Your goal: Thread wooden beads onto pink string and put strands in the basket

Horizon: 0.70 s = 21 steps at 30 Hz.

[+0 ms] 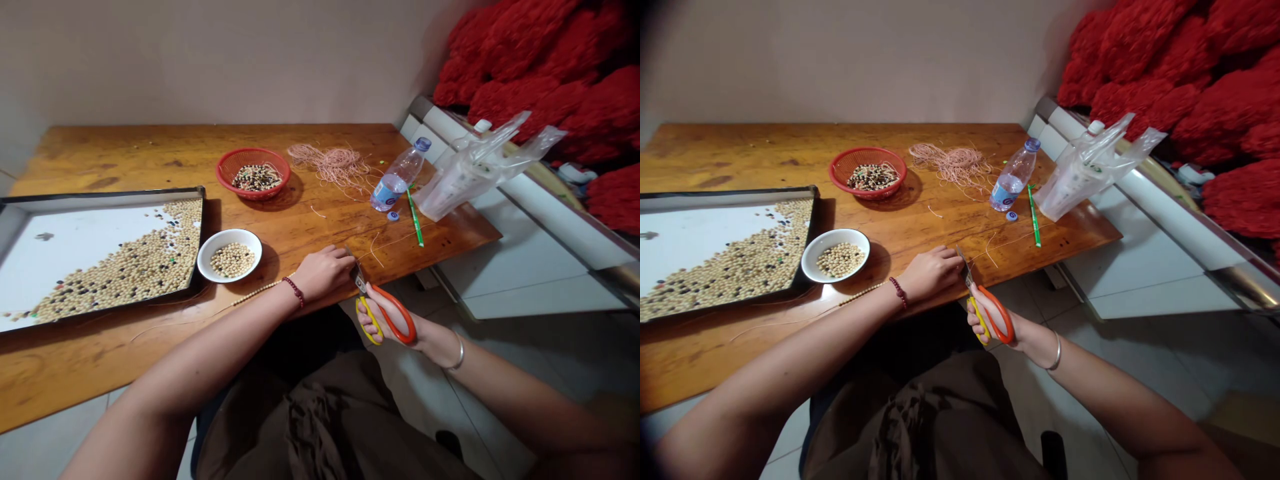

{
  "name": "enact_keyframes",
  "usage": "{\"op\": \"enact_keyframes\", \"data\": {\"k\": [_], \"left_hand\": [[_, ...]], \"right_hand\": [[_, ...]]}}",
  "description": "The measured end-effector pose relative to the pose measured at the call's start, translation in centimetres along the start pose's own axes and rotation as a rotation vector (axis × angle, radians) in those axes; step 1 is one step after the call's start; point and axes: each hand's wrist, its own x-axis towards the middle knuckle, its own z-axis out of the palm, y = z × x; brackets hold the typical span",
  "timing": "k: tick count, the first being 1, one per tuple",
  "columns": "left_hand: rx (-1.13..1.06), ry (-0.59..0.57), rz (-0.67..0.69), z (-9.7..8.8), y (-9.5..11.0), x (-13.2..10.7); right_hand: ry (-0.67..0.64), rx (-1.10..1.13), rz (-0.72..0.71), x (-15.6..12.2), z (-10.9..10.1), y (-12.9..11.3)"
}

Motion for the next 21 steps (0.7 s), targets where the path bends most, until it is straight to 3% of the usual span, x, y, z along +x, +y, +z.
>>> {"op": "enact_keyframes", "data": {"k": [14, 21], "left_hand": [[-0.148, -0.019, -0.133, 0.69, -0.65, 0.06], [-0.116, 0.022, -0.121, 0.51, -0.46, -0.02]], "right_hand": [[-0.012, 0.032, -0.007, -0.66, 0.37, -0.36], [-0.02, 0.036, -0.04, -0.82, 0.22, -0.35]]}}
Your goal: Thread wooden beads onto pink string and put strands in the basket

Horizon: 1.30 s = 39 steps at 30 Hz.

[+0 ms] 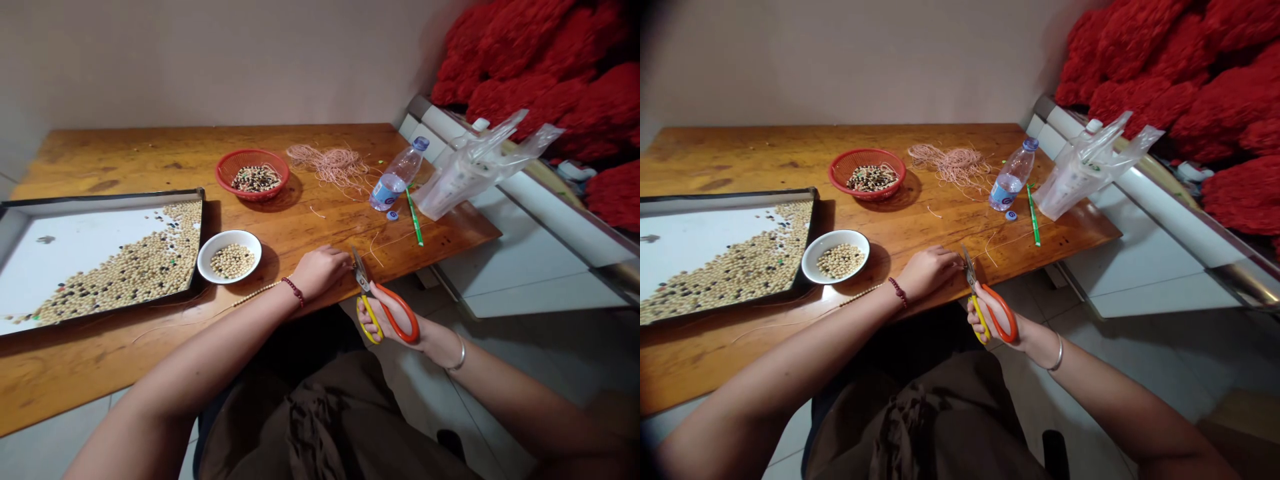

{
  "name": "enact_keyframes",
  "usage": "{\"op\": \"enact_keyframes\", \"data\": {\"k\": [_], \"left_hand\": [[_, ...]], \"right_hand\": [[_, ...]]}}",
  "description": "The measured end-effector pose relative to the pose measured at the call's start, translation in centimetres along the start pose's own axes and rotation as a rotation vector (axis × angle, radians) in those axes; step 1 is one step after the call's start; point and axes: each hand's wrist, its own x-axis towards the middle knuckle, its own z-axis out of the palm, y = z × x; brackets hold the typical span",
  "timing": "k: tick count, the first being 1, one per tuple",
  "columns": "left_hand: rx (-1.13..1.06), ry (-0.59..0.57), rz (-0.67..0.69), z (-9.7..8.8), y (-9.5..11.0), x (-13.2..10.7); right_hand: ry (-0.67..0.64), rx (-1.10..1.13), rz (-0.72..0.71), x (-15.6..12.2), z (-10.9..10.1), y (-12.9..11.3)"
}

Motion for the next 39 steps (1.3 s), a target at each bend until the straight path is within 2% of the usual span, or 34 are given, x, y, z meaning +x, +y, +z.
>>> {"op": "enact_keyframes", "data": {"k": [7, 14, 18, 30, 39], "left_hand": [[0.019, 0.018, 0.019, 0.2, 0.0, 0.0], [0.004, -0.014, 0.026, 0.1, -0.1, 0.0], [0.002, -0.013, 0.022, 0.1, -0.1, 0.0], [0.016, -0.039, 0.053, 0.2, -0.2, 0.0], [0.024, -0.041, 0.053, 0.1, 0.0, 0.0]], "right_hand": [[0.006, 0.006, -0.009, -0.5, 0.4, -0.3], [-0.014, 0.07, -0.045, 0.1, -1.2, 0.6], [-0.022, 0.027, -0.065, 0.1, -1.6, 0.8], [0.1, -0.251, -0.059, -1.0, 0.4, -0.5], [0.086, -0.137, -0.093, -0.6, -0.1, -0.2]]}}
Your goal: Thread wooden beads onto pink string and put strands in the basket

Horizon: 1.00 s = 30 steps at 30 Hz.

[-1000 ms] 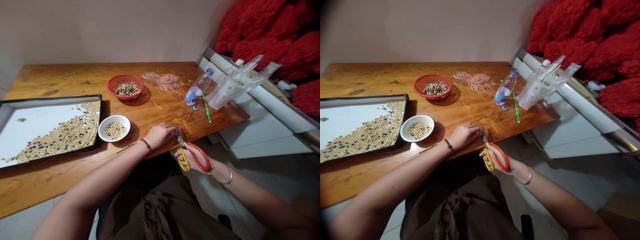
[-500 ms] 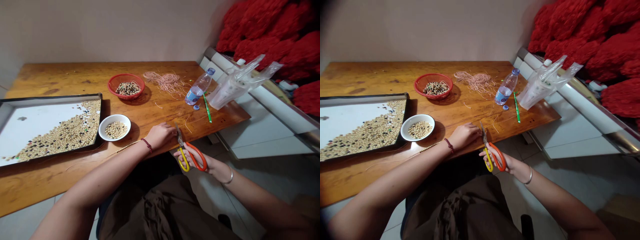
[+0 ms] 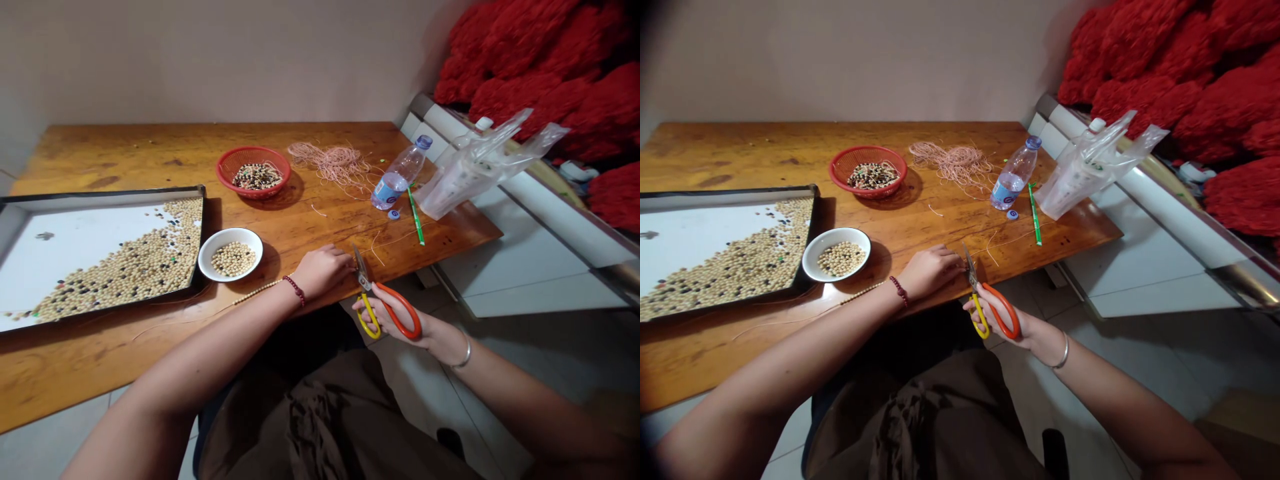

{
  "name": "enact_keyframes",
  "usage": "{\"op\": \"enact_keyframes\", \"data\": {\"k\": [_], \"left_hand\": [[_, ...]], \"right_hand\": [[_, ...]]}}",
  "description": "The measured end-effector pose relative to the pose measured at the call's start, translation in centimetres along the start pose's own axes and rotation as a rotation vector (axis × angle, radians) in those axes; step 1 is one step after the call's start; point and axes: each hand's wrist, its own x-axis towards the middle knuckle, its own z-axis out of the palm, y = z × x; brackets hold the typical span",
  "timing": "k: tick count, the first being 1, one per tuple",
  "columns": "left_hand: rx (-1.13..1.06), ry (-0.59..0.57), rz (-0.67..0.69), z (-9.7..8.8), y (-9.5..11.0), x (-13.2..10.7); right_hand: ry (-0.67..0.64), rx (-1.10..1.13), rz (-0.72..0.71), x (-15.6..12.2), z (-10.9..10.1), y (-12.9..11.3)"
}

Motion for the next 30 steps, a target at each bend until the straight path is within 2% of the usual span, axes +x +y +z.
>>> {"op": "enact_keyframes", "data": {"k": [4, 14, 24, 30], "left_hand": [[0.016, -0.001, 0.02, -0.1, 0.1, 0.0], [0.023, 0.007, 0.028, -0.2, 0.2, -0.1], [0.046, 0.0, 0.038, -0.1, 0.0, 0.0], [0.044, 0.003, 0.031, -0.3, 0.1, 0.1]], "right_hand": [[-0.003, 0.021, 0.023, -0.2, 0.3, -0.3], [0.013, 0.037, -0.022, -0.2, 0.9, -0.5], [-0.076, 0.056, 0.03, 1.0, -0.3, 0.7], [-0.029, 0.095, 0.032, 0.5, 0.1, 0.1]]}}
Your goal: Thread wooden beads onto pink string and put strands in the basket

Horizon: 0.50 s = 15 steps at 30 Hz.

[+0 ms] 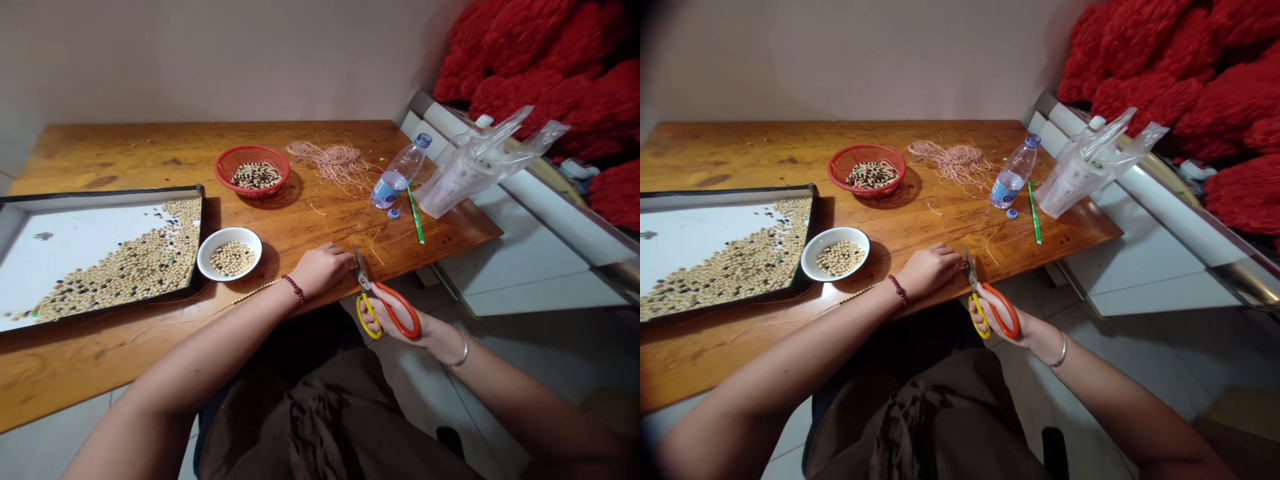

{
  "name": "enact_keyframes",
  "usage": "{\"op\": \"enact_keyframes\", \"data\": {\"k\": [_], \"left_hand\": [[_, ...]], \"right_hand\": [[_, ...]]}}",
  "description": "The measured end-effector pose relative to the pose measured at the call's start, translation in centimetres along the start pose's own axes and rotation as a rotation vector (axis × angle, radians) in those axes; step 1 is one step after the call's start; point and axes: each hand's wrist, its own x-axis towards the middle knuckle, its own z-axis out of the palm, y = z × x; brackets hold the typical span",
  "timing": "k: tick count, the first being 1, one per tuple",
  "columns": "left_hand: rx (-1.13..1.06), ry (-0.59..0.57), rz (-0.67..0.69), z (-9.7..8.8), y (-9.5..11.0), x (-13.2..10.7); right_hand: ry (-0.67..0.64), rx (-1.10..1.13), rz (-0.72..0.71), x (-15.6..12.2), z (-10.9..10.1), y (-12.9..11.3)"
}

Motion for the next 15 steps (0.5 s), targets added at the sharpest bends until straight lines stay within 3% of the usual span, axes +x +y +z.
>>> {"op": "enact_keyframes", "data": {"k": [15], "left_hand": [[0.001, 0.009, 0.05, -0.2, 0.18, -0.03]], "right_hand": [[-0.009, -0.03, 0.021, -0.28, 0.45, -0.05]]}}
